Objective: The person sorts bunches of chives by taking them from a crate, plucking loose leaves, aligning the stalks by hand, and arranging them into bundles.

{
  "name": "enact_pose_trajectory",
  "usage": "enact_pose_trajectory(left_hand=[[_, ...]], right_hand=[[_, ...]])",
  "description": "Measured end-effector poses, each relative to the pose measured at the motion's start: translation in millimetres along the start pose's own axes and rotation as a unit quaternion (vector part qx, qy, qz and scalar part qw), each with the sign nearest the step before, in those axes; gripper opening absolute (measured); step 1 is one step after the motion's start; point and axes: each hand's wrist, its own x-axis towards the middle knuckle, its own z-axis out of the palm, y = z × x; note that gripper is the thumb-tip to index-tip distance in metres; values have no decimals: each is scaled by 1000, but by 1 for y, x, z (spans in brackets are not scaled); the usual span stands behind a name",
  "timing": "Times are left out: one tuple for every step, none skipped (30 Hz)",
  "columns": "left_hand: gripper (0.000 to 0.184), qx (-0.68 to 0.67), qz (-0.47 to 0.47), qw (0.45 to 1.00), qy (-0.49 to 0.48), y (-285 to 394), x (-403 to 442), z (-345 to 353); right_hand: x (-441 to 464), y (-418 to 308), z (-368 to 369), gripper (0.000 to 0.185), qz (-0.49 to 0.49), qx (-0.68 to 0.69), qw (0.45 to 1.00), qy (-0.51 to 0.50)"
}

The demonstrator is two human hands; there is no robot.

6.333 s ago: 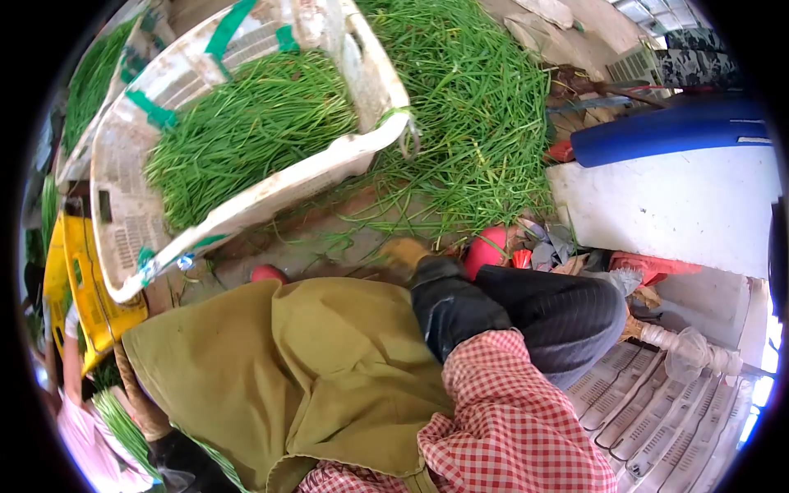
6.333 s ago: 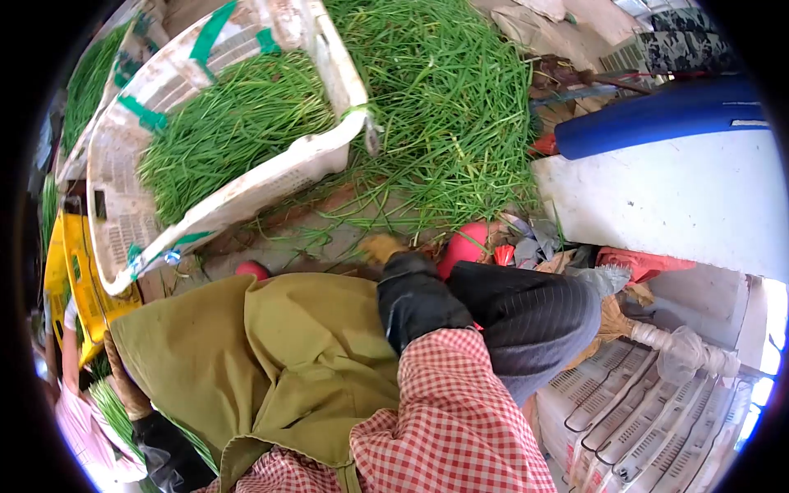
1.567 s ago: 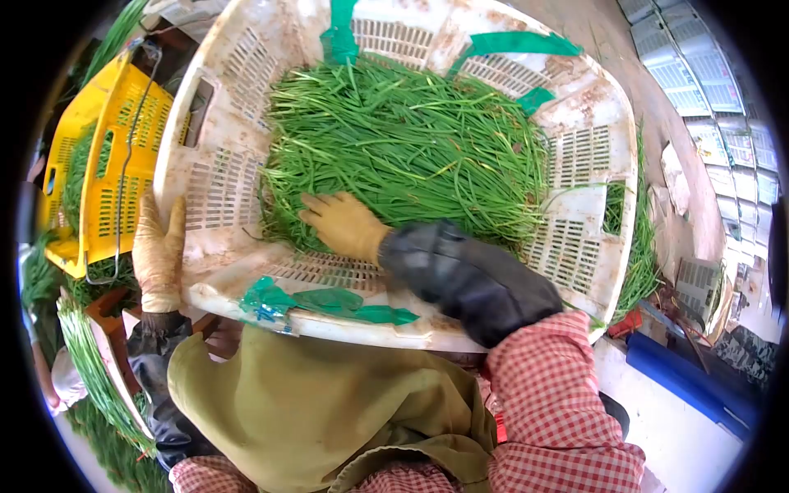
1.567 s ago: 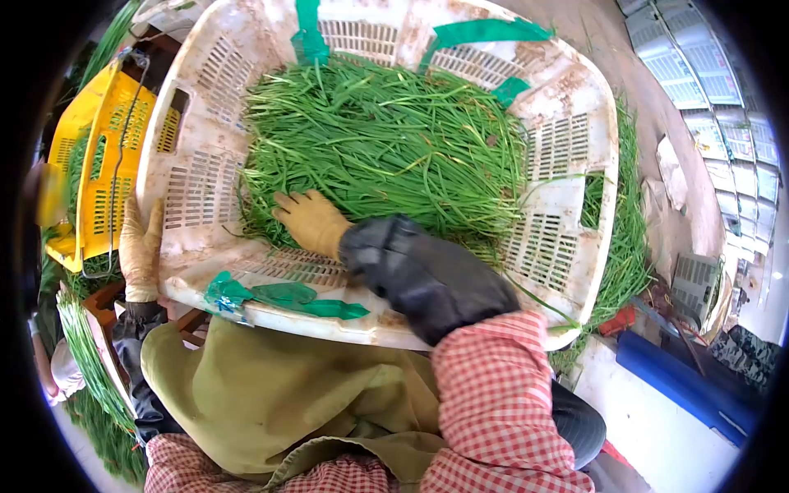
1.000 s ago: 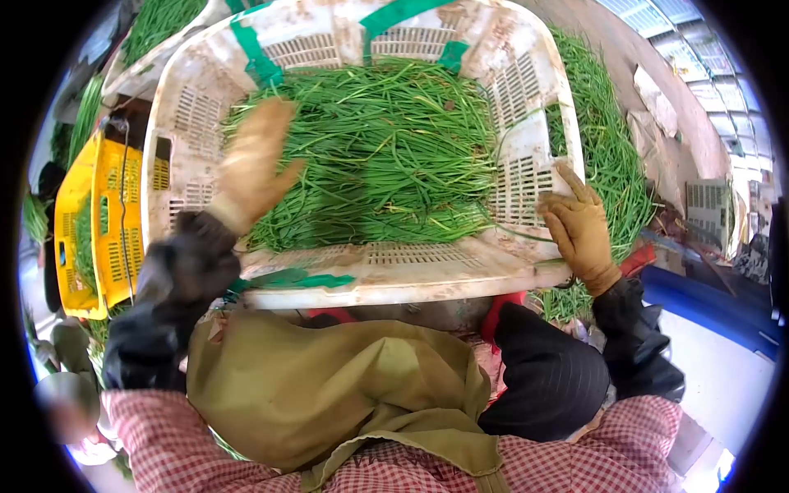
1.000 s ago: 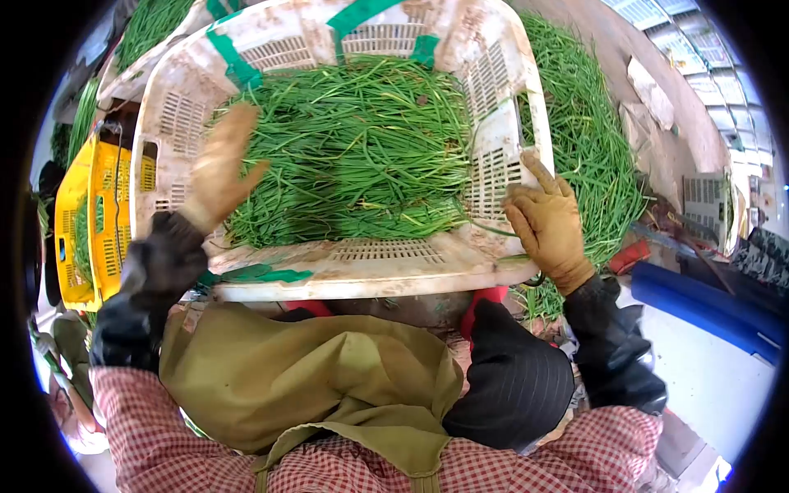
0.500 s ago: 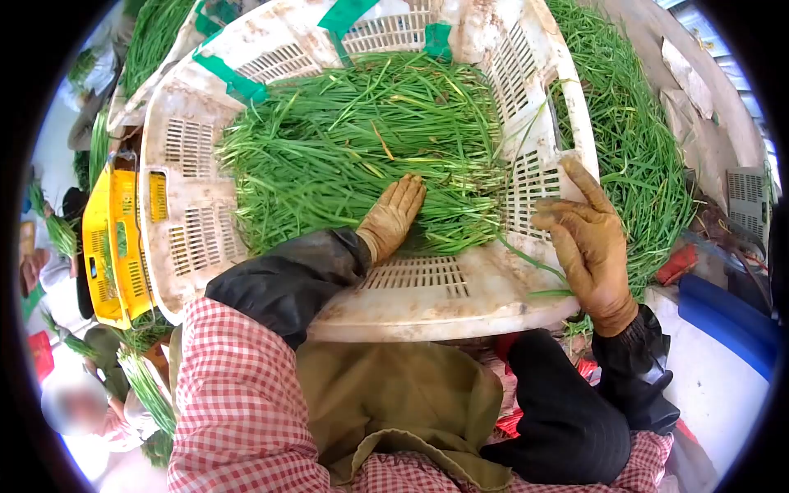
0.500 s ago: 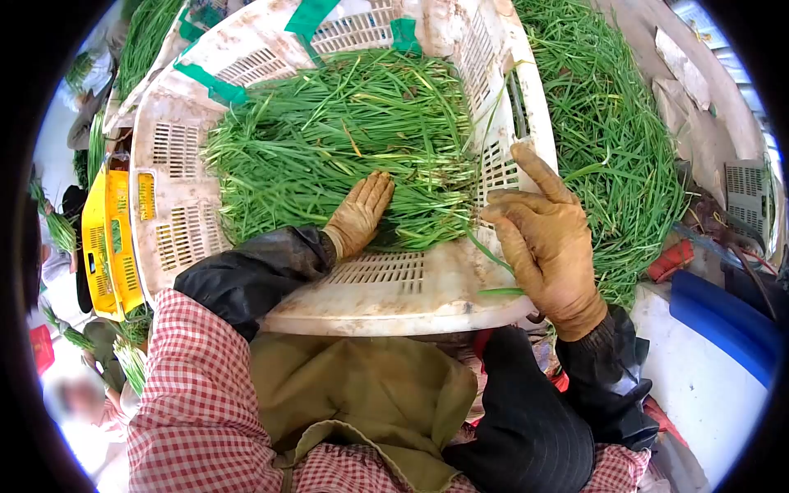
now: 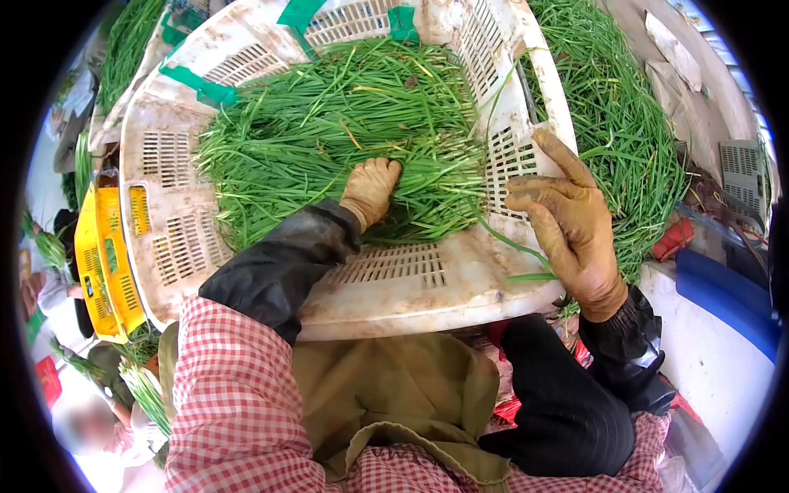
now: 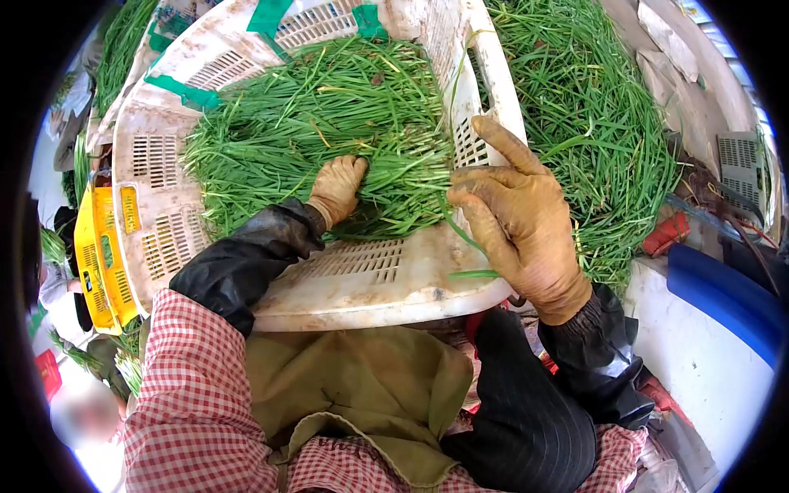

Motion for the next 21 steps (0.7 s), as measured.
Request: enact_pose_trajectory(left_hand=[[56,-38,-28,999,16,-1,1,-4],[60,-79,-55,995,31,0,2,-6],[69,-84,-74,986,123,1,3,-3],[69,-89,-73,986,119,1,6,2],[73,-75,-88,986,123,0,11,3],[76,-59,-104,985,127,-1,13,3],[69,-68,-112,987,93,1,15,3],[69,-68,-112,987,93,-2,17,2],[65,-92,-112,989,35,-6,20,0],[62,-116,-110,987,-23,-9,23,-2],[53,-118,-97,988,25,-9,18,-8],[53,-115,-92,989,24,-11,15,-14],[54,-170,-120,978,29,-14,13,-19],[56,-225,-150,962,33,-17,10,-21],[61,-251,-147,955,52,-24,5,-21],[61,-249,-145,956,51,-30,2,-22],[66,-296,-164,940,42,-36,-2,-24],[71,-342,-183,921,33,-41,-5,-26],[77,-357,-188,915,28,-47,-8,-27],[77,-357,-190,914,28,-54,-10,-22],[80,-396,-197,897,18,-62,-9,-15]], right_hand=[[0,1,0,10,2,-2,1000,0],[0,2,1,10,0,4,1000,4],[-2,3,2,11,-2,10,1000,6],[-2,4,3,11,3,10,1000,2],[-2,3,3,11,8,12,1000,0],[-1,3,3,12,11,14,1000,-1],[-1,3,4,13,8,10,1000,0],[-1,3,4,13,8,10,1000,0],[0,3,3,13,4,11,1000,-4],[-1,3,2,13,1,10,1000,-5],[-1,3,1,13,3,9,1000,-2],[-2,4,2,12,2,15,1000,7],[-4,5,3,12,3,22,1000,15],[-5,5,4,12,7,24,1000,19],[-5,5,4,11,8,29,999,23],[-5,5,4,11,7,33,999,26],[-5,6,4,11,7,34,999,27],[-5,7,3,11,7,38,999,22],[-5,7,3,11,6,42,999,17],[-5,6,3,11,5,43,999,17],[-5,5,4,11,11,45,999,17]])
